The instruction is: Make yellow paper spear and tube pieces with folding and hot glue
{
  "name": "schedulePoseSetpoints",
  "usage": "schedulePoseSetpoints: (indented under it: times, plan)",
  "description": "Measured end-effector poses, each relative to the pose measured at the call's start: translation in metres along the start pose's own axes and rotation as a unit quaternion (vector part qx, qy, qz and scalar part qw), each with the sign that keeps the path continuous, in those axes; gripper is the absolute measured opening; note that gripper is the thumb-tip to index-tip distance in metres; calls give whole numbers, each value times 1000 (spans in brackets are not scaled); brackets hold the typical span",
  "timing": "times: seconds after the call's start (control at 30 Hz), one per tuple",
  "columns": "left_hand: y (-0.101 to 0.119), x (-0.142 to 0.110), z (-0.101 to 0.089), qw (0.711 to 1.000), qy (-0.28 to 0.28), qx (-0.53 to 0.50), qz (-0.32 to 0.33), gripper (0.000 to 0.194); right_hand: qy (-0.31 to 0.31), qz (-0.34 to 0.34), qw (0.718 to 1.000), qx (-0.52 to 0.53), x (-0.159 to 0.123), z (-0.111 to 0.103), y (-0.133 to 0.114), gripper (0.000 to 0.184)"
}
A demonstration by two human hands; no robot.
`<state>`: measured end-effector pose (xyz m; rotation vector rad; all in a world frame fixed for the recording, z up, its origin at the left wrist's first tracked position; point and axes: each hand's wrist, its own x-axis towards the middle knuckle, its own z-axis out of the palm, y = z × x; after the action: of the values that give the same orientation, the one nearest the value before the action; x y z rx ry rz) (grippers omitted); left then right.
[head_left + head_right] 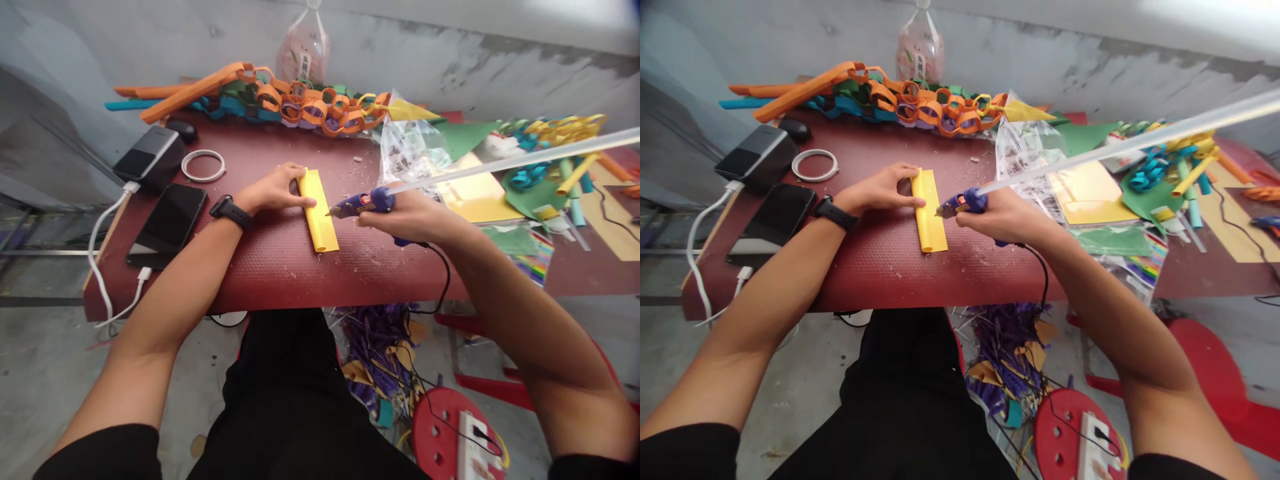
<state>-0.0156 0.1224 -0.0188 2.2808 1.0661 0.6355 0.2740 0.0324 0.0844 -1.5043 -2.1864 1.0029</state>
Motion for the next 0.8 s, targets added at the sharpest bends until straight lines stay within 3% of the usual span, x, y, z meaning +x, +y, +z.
schedulePoseSetpoints:
  times: [0.13, 0.33, 0.53, 0.8]
  plan:
    - [-1, 0, 1, 1000, 4, -3, -9, 59, 41, -27, 999, -3, 4, 0, 5, 31]
    - [-1, 1, 1, 1000, -1, 2, -18, 60, 108, -53, 993, -2, 26, 14, 15, 25]
    - [1, 1, 1, 1000, 1, 4, -14, 52, 142, -25, 989, -23, 43, 22, 21, 27]
    - [8, -1, 0, 1000, -2, 6, -19, 56, 96, 2, 995, -34, 43, 22, 13, 29]
